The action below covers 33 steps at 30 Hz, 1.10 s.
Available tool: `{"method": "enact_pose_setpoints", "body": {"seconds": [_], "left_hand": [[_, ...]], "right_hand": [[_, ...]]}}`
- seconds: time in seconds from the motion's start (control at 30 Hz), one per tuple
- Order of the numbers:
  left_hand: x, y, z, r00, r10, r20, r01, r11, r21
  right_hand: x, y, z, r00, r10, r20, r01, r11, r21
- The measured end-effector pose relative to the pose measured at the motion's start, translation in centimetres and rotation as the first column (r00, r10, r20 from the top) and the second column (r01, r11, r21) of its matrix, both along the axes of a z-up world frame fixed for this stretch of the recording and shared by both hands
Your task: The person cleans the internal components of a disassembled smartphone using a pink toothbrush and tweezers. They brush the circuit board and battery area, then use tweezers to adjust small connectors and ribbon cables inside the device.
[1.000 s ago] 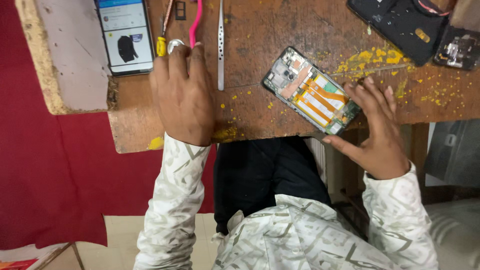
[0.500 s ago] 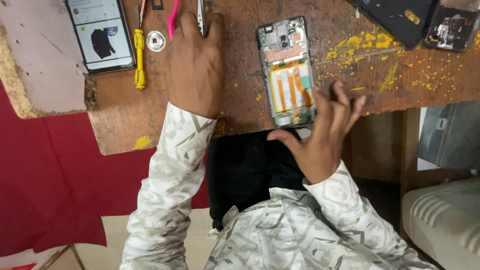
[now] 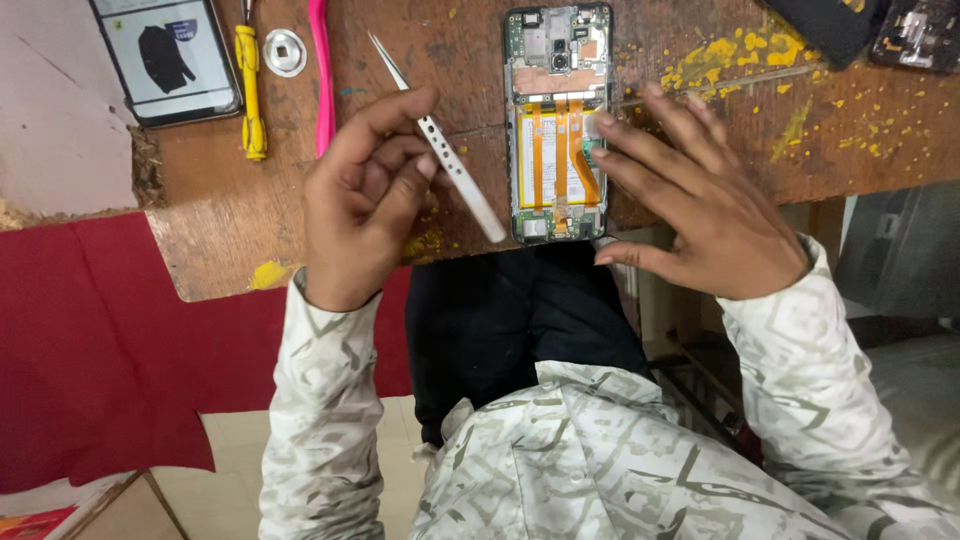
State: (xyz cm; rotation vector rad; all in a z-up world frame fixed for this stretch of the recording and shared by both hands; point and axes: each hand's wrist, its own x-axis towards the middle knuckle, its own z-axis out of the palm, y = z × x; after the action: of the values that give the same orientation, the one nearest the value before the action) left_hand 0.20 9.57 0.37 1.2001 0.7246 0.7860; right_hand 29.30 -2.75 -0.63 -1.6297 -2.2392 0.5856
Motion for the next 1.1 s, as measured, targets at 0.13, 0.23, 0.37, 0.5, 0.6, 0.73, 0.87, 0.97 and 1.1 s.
{"method": "enact_pose_setpoints", "body": {"seconds": [0.13, 0.23, 0.37, 0.5, 0.6, 0.73, 0.87, 0.97, 1.1], "left_hand": [[0.3, 0.1, -0.8, 0.931, 0.243, -0.272, -0.031, 0.797, 0.604], [0.4, 0.0, -1.6, 0.878, 0.364, -0.311, -0.029, 0.689, 0.725], [0.8, -0.1, -2.4, 0.881, 0.38, -0.282, -0.068, 0.692, 0.719], [0.6, -0.5, -2.7, 0.87, 0.393, -0.296, -0.04, 0.657, 0.753], [0.4, -1.4, -3.2, 0.899, 0.351, -0.262, -0.08, 0.72, 0.69], [-0.3, -1.8, -3.4, 0.953, 0.271, -0.133, -0.151, 0.81, 0.567], [-0.7, -1.4, -2.8, 0.96, 0.257, -0.114, -0.188, 0.888, 0.42], [0.4, -1.3, -1.9, 0.933, 0.275, -0.23, -0.192, 0.926, 0.326], [1.8, -0.8, -0.6, 0.985, 0.133, -0.11, -0.11, 0.974, 0.2]], "right_hand": [[-0.8, 0.6, -0.3, 1.0, -0.009, 0.008, 0.009, 0.999, 0.051], [-1.8, 0.3, -0.7, 0.997, -0.076, 0.015, 0.073, 0.987, 0.146], [-2.8, -0.9, -0.9, 0.984, -0.172, 0.041, 0.163, 0.973, 0.164], [-4.1, -1.6, -1.3, 0.972, -0.232, 0.049, 0.216, 0.95, 0.224], [-5.0, -2.2, -2.1, 0.958, -0.281, 0.051, 0.26, 0.932, 0.254], [-4.6, -2.2, -2.7, 0.957, -0.292, 0.008, 0.28, 0.925, 0.258], [-2.6, -1.4, -2.1, 0.973, -0.223, 0.053, 0.205, 0.95, 0.234], [-1.3, -0.8, -1.2, 0.988, -0.144, 0.059, 0.125, 0.962, 0.241], [-0.3, 0.8, -1.1, 0.985, -0.162, 0.052, 0.142, 0.952, 0.272]]}}
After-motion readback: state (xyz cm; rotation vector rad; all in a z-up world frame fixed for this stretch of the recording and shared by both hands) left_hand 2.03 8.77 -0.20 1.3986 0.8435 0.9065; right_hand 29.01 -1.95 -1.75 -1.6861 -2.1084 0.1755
